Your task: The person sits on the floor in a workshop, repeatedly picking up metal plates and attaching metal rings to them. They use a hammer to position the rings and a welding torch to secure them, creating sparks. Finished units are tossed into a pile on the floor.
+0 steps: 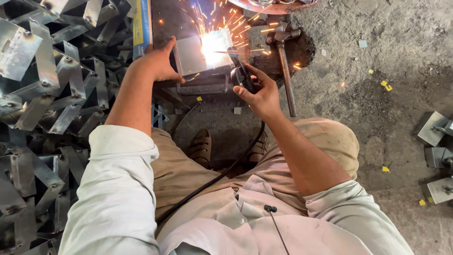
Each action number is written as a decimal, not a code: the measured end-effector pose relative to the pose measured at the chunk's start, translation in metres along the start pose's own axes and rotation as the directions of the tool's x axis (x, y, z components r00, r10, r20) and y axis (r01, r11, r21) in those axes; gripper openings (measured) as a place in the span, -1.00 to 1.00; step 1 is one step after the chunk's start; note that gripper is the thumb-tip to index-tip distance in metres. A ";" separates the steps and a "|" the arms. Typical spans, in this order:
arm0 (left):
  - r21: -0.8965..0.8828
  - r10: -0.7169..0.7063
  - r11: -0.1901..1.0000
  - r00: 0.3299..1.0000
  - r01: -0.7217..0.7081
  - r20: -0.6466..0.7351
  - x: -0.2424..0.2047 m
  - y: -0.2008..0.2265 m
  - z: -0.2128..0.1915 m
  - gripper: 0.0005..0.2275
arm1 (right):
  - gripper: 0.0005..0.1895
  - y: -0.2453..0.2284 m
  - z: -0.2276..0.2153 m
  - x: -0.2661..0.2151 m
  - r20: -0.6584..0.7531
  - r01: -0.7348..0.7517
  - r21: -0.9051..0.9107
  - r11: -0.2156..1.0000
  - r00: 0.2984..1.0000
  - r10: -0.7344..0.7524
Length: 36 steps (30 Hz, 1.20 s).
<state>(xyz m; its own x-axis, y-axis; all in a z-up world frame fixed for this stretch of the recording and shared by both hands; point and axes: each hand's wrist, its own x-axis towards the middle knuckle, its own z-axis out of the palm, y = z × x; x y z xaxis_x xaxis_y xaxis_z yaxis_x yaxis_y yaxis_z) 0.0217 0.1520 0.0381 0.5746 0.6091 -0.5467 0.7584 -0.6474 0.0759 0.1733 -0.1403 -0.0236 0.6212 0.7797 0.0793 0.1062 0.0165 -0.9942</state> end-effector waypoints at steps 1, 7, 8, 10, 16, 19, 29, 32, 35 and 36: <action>0.020 0.017 1.000 1.000 -0.017 -0.008 0.000 0.000 0.001 0.30 | -0.20 0.002 0.004 -0.001 -0.010 -0.007 0.060 0.998 1.000 0.007; 0.018 0.096 0.995 0.937 -0.096 -0.335 -0.034 0.006 0.021 0.14 | -0.43 0.017 -0.010 0.010 -0.184 -0.138 0.454 0.880 0.952 0.244; 0.009 0.118 0.992 0.930 -0.123 -0.347 -0.048 0.005 0.030 0.10 | -0.48 0.016 -0.015 0.012 -0.170 -0.172 0.535 0.827 0.937 0.305; -0.009 0.158 0.985 0.914 -0.174 -0.373 -0.079 0.000 0.053 0.01 | -0.47 0.010 -0.025 0.010 -0.121 -0.117 0.603 0.789 0.964 0.235; -0.092 0.093 0.989 0.973 -0.114 -0.213 -0.121 -0.020 0.110 -0.16 | -0.29 -0.042 -0.006 -0.005 0.041 -0.121 0.654 0.747 0.991 0.124; -0.210 0.166 0.953 0.957 -0.218 -0.239 -0.112 -0.022 0.128 -0.22 | -0.30 -0.070 0.009 -0.023 0.081 -0.105 0.437 0.893 0.994 0.077; -0.278 0.472 0.840 0.880 -0.465 -0.047 -0.044 -0.011 0.175 -0.20 | -0.42 -0.089 0.085 -0.059 0.273 0.443 -0.576 0.687 0.896 -0.349; -0.232 0.484 0.852 0.875 -0.470 0.001 -0.031 -0.012 0.180 -0.19 | -0.44 -0.084 0.099 -0.052 0.182 0.242 -0.575 0.782 0.969 -0.166; -0.227 0.484 0.853 0.875 -0.469 0.009 -0.031 -0.015 0.176 -0.20 | -0.43 -0.082 0.107 -0.044 0.162 0.269 -0.610 0.745 0.963 -0.215; -0.230 0.486 0.851 0.874 -0.472 0.008 -0.032 -0.017 0.174 -0.21 | -0.43 -0.081 0.109 -0.041 0.161 0.276 -0.617 0.737 0.961 -0.225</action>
<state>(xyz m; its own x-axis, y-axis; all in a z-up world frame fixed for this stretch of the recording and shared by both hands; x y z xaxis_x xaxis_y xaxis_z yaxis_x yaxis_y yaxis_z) -0.0628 0.0634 -0.0903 0.8684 0.2142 -0.4472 0.4454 -0.7332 0.5138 0.0544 -0.1058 0.0456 0.4480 0.8463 0.2881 0.7287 -0.1589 -0.6662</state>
